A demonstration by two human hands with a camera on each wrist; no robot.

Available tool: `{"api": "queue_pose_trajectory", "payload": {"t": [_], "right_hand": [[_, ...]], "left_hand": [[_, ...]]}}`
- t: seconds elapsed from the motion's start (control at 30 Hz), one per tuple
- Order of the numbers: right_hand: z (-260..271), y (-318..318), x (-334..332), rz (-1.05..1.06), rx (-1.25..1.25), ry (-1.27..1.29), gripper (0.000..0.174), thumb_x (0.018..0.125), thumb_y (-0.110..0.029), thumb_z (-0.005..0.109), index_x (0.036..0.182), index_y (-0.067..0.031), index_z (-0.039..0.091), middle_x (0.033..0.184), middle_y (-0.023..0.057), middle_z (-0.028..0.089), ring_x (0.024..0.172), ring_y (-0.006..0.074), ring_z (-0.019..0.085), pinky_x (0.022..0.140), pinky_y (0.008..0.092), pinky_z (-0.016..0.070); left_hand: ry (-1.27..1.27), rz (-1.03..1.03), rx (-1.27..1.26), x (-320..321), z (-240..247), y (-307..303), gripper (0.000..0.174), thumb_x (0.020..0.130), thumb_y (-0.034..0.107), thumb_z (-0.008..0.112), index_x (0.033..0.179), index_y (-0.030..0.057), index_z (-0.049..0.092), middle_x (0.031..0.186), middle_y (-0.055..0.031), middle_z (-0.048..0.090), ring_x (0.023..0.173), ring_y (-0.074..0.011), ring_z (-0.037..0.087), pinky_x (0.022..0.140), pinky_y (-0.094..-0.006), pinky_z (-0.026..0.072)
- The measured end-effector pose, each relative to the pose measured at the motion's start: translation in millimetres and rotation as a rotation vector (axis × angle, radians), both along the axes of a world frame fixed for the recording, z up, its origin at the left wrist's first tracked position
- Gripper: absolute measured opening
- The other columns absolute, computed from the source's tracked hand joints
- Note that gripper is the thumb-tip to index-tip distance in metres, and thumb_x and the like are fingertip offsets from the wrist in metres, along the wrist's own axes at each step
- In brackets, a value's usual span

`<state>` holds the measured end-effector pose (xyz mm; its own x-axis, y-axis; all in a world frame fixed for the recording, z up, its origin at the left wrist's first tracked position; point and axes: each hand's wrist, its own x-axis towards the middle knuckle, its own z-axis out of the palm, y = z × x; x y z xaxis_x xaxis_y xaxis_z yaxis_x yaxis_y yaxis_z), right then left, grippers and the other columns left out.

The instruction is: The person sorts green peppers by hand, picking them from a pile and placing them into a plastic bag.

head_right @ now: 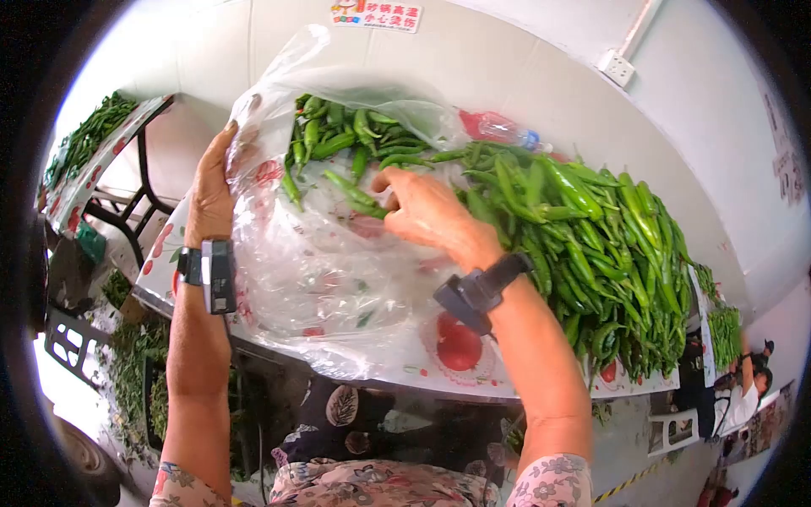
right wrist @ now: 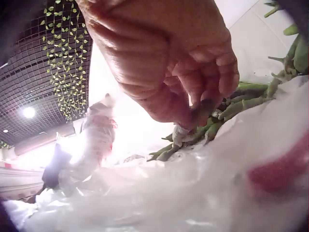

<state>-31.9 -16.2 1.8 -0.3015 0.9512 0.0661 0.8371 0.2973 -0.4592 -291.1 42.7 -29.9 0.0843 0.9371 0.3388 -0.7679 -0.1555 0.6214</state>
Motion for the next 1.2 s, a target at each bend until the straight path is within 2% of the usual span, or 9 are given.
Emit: {"api": "queue_pose_trajectory", "payload": {"t": [0.17,0.2,0.37,0.43,0.67,0.87,1.03,1.13,1.2], "right_hand": [[12.7,-36.1,15.5,-0.017,0.079,0.117,0.039,0.072,-0.001,0.054,0.112,0.0011,0.057,0.088,0.0124,0.065,0.078,0.0186,0.061,0.073,0.0296,0.0493],[17.8,-45.9,18.8,-0.038,0.099,0.163,0.035,0.072,-0.001,0.055,0.107,0.0,0.059,0.091,0.0149,0.068,0.081,0.0243,0.066,0.076,0.0326,0.0514],[47.5,-84.1,56.3,-0.118,0.213,0.342,0.03,0.075,0.0,0.058,0.105,0.001,0.06,0.092,0.0064,0.065,0.082,0.0111,0.059,0.076,0.0263,0.0497],[61.7,-87.6,77.0,-0.201,0.344,0.332,0.027,0.076,0.0,0.057,0.103,-0.0001,0.061,0.093,0.006,0.065,0.084,0.0113,0.06,0.077,0.026,0.0491],[92.2,-61.7,163.9,-0.574,0.642,-0.099,0.03,0.075,-0.007,0.056,0.105,-0.004,0.063,0.095,0.0142,0.069,0.086,0.0251,0.066,0.079,0.0352,0.0506],[77.9,-44.7,193.4,-0.7,0.504,-0.429,0.025,0.077,-0.013,0.06,0.101,-0.0082,0.065,0.095,0.0152,0.068,0.091,0.0332,0.064,0.08,0.0422,0.0499],[64.5,-42.7,198.3,-0.656,0.506,-0.421,0.026,0.078,-0.016,0.061,0.102,-0.0081,0.065,0.095,0.0156,0.068,0.091,0.0343,0.064,0.081,0.0431,0.0492],[63.3,-46.3,192.4,-0.65,0.539,-0.408,0.026,0.078,-0.016,0.062,0.103,-0.0083,0.065,0.098,0.0168,0.067,0.093,0.0349,0.062,0.082,0.0434,0.0482],[64.4,-48.8,189.0,-0.651,0.574,-0.394,0.024,0.079,-0.018,0.062,0.101,-0.0079,0.065,0.102,0.0171,0.065,0.098,0.0346,0.06,0.084,0.0432,0.0467]], "left_hand": [[0.045,0.013,0.022,6.6,6.9,-13.7,0.043,0.09,0.026,0.057,0.123,-0.0014,0.056,0.112,-0.0116,0.064,0.097,-0.0195,0.061,0.086,-0.0294,0.0499],[0.08,0.028,0.018,6.8,10.2,-17.5,0.043,0.09,0.026,0.057,0.123,-0.0012,0.056,0.111,-0.0112,0.064,0.098,-0.0194,0.061,0.087,-0.0292,0.0497],[0.106,0.017,-0.05,3.2,7.5,-11.2,0.043,0.09,0.026,0.058,0.124,-0.0007,0.056,0.111,-0.0105,0.064,0.097,-0.0186,0.061,0.086,-0.0292,0.0498],[0.096,-0.001,-0.047,4.7,8.6,-13.7,0.043,0.09,0.026,0.059,0.124,-0.0006,0.056,0.11,-0.0103,0.064,0.096,-0.0185,0.061,0.086,-0.0293,0.05],[0.079,0.023,-0.06,6.3,6.0,-11.9,0.041,0.088,0.029,0.061,0.121,0.0042,0.059,0.105,-0.0084,0.065,0.089,-0.0169,0.064,0.076,-0.0293,0.0546],[0.096,0.013,-0.089,0.3,2.5,-2.4,0.041,0.088,0.027,0.061,0.121,0.0028,0.058,0.104,-0.0086,0.065,0.089,-0.0173,0.063,0.077,-0.0297,0.054],[0.068,0.06,-0.109,0.8,1.2,-4.1,0.042,0.088,0.026,0.062,0.12,0.0005,0.058,0.103,-0.0097,0.065,0.085,-0.0182,0.063,0.076,-0.0291,0.0532],[0.08,-0.018,-0.099,1.3,3.8,-6.1,0.044,0.091,0.027,0.055,0.127,0.0031,0.054,0.115,-0.0099,0.062,0.097,-0.0196,0.063,0.084,-0.0307,0.0526],[0.089,0.006,-0.065,1.1,4.8,-4.6,0.043,0.089,0.027,0.058,0.123,0.0009,0.057,0.109,-0.0105,0.063,0.093,-0.019,0.062,0.082,-0.0309,0.0523]]}}
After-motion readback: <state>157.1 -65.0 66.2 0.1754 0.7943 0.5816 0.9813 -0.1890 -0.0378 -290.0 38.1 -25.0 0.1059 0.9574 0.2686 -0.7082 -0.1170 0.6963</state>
